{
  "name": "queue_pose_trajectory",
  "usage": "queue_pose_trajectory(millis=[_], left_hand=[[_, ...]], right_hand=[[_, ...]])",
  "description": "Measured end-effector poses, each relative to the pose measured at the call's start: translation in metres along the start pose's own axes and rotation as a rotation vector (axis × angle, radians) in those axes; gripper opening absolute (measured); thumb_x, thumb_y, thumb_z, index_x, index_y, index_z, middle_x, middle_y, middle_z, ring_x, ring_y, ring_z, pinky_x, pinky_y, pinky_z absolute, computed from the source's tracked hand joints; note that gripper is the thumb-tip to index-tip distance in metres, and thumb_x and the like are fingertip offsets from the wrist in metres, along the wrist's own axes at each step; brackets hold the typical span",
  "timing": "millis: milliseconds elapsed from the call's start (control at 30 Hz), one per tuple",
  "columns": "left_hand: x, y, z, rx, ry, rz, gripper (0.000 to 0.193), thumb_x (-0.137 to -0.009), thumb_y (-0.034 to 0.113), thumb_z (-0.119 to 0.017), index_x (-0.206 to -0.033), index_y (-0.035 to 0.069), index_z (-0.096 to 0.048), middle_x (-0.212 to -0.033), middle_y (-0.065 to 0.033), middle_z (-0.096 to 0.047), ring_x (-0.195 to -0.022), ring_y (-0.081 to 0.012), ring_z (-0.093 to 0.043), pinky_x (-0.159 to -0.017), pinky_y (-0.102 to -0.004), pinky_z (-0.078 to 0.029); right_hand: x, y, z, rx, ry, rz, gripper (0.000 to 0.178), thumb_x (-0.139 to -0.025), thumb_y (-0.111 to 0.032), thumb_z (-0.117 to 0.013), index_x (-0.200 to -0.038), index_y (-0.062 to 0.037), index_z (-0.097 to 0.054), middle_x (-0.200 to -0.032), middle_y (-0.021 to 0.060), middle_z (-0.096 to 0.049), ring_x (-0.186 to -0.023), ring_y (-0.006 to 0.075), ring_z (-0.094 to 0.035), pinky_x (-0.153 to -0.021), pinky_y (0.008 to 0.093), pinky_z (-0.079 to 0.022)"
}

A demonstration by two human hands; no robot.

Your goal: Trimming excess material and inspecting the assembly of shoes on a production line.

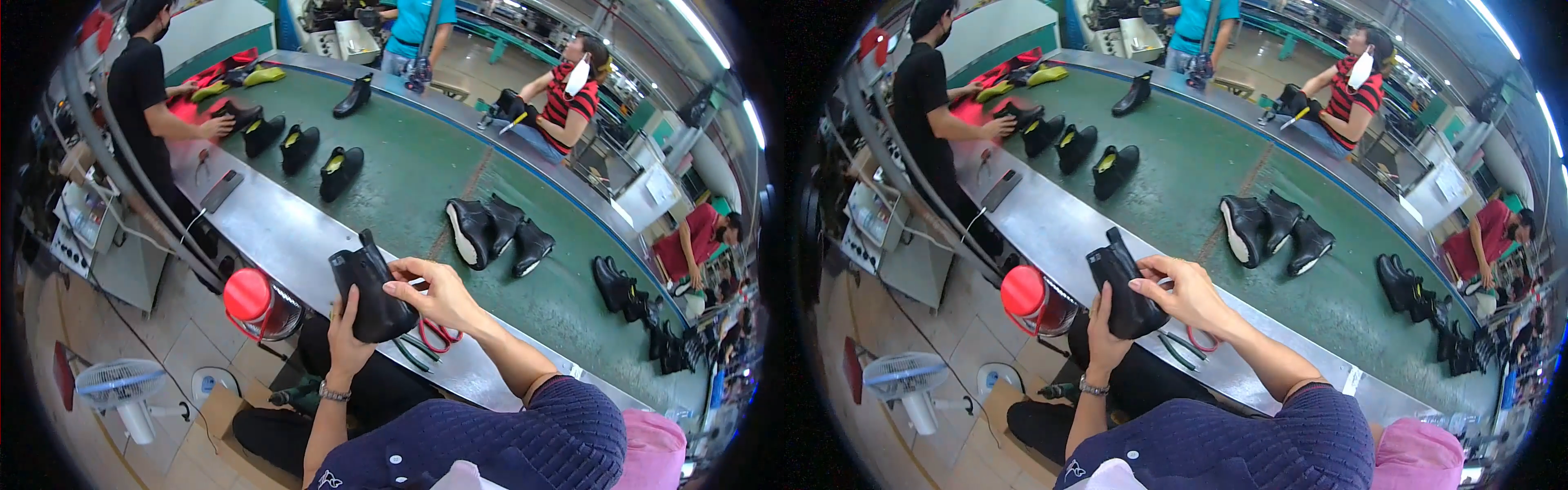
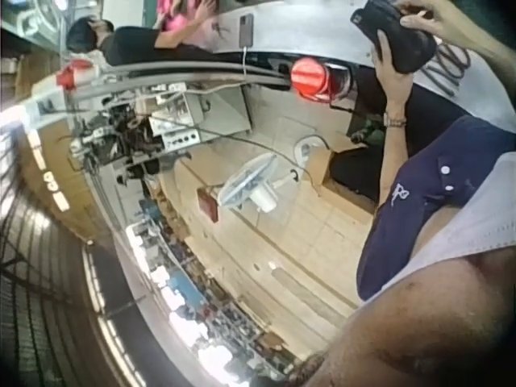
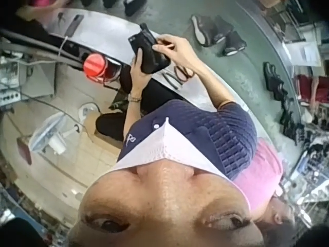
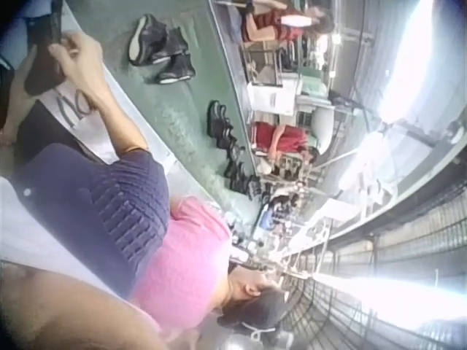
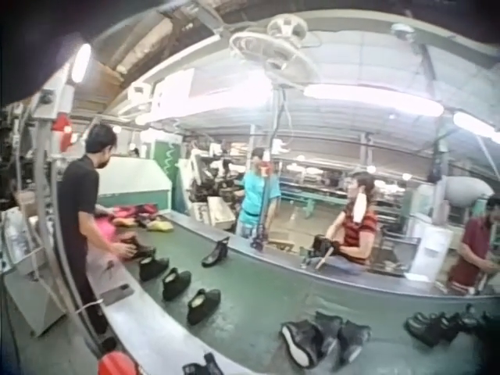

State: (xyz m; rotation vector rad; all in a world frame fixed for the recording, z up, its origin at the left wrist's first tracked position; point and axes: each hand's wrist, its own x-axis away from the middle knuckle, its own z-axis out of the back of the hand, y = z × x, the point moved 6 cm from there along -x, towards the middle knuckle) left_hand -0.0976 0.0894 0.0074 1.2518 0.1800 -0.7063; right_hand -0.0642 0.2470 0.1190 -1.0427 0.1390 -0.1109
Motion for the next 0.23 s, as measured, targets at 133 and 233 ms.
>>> queue_pose_trajectory(millis=[133,233], left_hand=[[-0.015,-0.018,-0.033,0.091,-0.221,0.077,0.104,-0.063,0.011,-0.081,-0.149,0.011,-0.023,-0.14,-0.0252,-0.037,-0.126,-0.0412,-0.039,-0.106,-0.0433,-0.034],[-0.013,-0.03,-0.029,0.421,-0.35,0.137,0.116,-0.07,0.023,-0.083,-0.152,0.016,-0.002,-0.155,-0.0194,-0.014,-0.14,-0.0428,-0.017,-0.115,-0.0463,-0.018]], right_hand=[[-0.017,0.033,0.01,0.094,0.024,-0.044,0.039,-0.081,-0.024,-0.071,-0.107,0.0037,-0.064,-0.095,0.0189,-0.069,-0.089,0.0249,-0.069,-0.079,0.0342,-0.053],[-0.031,0.062,0.011,-0.124,-0.121,-0.052,0.036,-0.082,-0.018,-0.07,-0.112,0.0016,-0.064,-0.099,0.0173,-0.07,-0.093,0.0261,-0.069,-0.083,0.0356,-0.052]])
